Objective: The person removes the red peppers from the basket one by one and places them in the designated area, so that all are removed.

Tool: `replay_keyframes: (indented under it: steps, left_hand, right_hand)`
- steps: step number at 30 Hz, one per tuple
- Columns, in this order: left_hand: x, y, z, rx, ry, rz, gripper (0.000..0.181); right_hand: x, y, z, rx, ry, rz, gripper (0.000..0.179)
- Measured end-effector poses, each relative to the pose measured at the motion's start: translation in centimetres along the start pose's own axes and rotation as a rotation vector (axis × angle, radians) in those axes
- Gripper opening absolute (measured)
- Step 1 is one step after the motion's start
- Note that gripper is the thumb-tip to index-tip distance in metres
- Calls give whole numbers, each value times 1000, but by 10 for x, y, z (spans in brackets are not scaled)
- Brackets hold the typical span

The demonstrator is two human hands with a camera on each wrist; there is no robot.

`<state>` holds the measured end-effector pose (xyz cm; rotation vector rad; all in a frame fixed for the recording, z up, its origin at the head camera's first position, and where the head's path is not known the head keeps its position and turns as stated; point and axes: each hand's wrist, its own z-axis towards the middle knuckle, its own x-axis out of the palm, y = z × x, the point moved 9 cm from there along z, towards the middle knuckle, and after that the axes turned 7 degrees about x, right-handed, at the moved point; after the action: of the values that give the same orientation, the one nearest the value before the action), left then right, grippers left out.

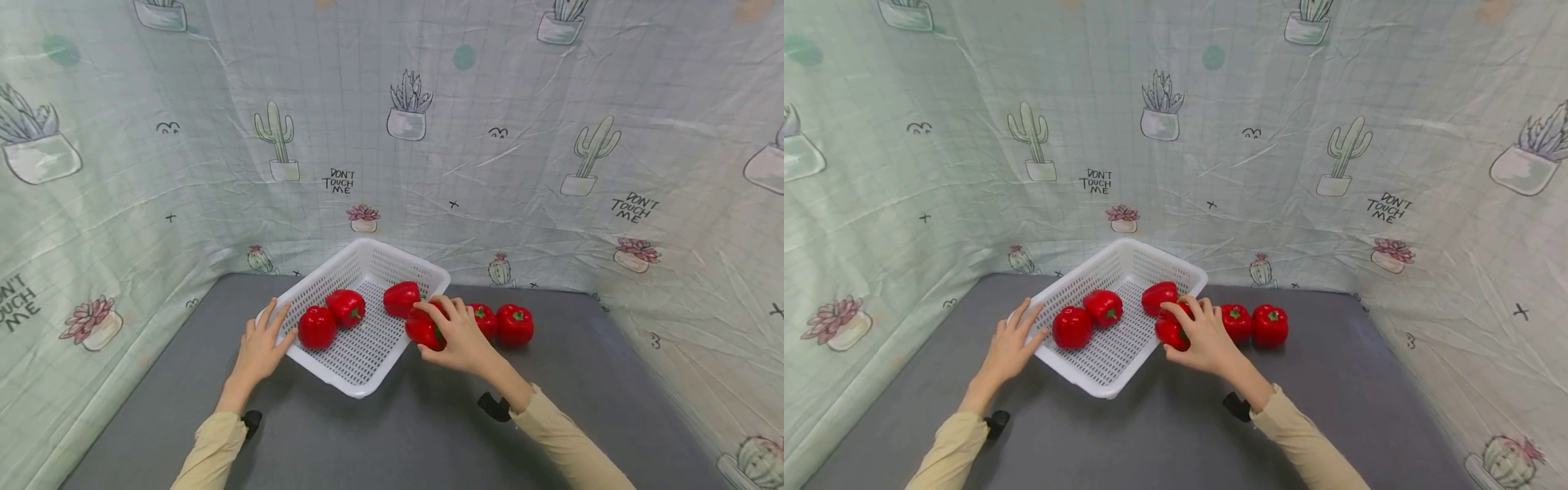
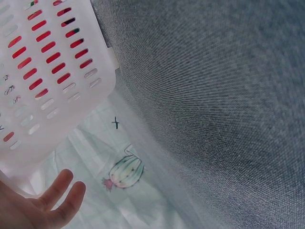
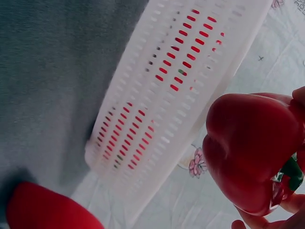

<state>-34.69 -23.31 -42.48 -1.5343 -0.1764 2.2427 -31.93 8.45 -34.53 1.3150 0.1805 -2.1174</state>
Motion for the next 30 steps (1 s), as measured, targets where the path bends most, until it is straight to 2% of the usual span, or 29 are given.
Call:
replay_keyframes:
  steps: [12, 22, 30]
  left_hand:
    - [2, 1, 1, -14, 15, -1, 59]
    - [0, 1, 0, -23, 21, -2, 59]
    - [0, 2, 1, -20, 20, 2, 59]
  right_hand:
    - [3, -22, -34, 61, 73, -37, 72]
    - [4, -39, -54, 53, 67, -79, 81]
    - [3, -54, -62, 86, 64, -105, 82]
